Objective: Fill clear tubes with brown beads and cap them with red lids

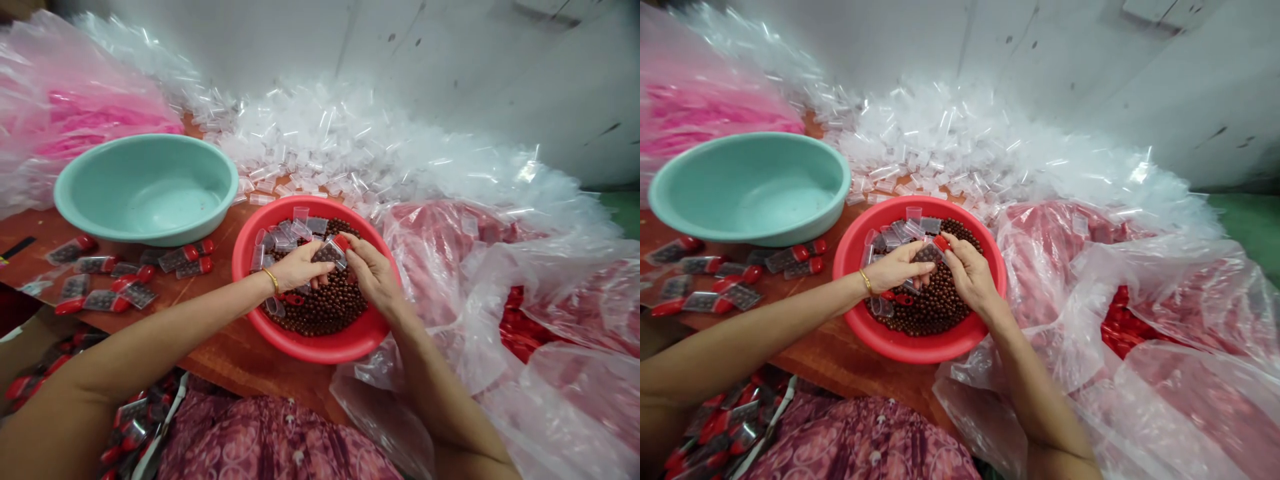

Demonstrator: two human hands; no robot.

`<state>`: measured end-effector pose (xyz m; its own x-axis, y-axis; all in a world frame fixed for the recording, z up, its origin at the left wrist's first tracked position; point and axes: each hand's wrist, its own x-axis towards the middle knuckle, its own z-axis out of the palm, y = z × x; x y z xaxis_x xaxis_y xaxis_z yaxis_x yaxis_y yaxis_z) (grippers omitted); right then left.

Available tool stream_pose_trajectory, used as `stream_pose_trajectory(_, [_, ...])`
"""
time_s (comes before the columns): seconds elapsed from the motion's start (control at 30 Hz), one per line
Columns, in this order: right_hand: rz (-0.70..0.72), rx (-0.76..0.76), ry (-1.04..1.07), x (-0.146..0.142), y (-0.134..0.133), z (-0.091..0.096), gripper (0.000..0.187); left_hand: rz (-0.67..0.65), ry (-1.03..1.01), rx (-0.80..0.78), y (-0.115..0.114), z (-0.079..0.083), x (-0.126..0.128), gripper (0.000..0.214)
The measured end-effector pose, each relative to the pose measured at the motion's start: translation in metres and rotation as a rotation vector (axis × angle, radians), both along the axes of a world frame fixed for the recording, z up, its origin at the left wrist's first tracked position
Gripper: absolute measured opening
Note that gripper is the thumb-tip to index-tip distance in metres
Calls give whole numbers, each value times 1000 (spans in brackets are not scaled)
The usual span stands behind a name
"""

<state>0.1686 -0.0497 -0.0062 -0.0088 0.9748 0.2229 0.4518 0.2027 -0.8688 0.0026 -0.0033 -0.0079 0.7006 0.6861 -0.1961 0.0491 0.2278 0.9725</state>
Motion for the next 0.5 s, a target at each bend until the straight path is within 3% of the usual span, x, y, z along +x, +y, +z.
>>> stream_pose_trajectory(0.1, [-9, 136, -140, -2, -1, -4, 38, 15, 27, 91, 0, -2, 0, 20])
stream_pose_trajectory(0.3, [17, 141, -155, -5, -6, -4, 39, 100, 74, 401, -2, -4, 0, 22])
stream_pose_trajectory(0.5, [109, 223, -522, 5, -12, -8, 48, 80, 257, 584, -5, -1, -5, 22])
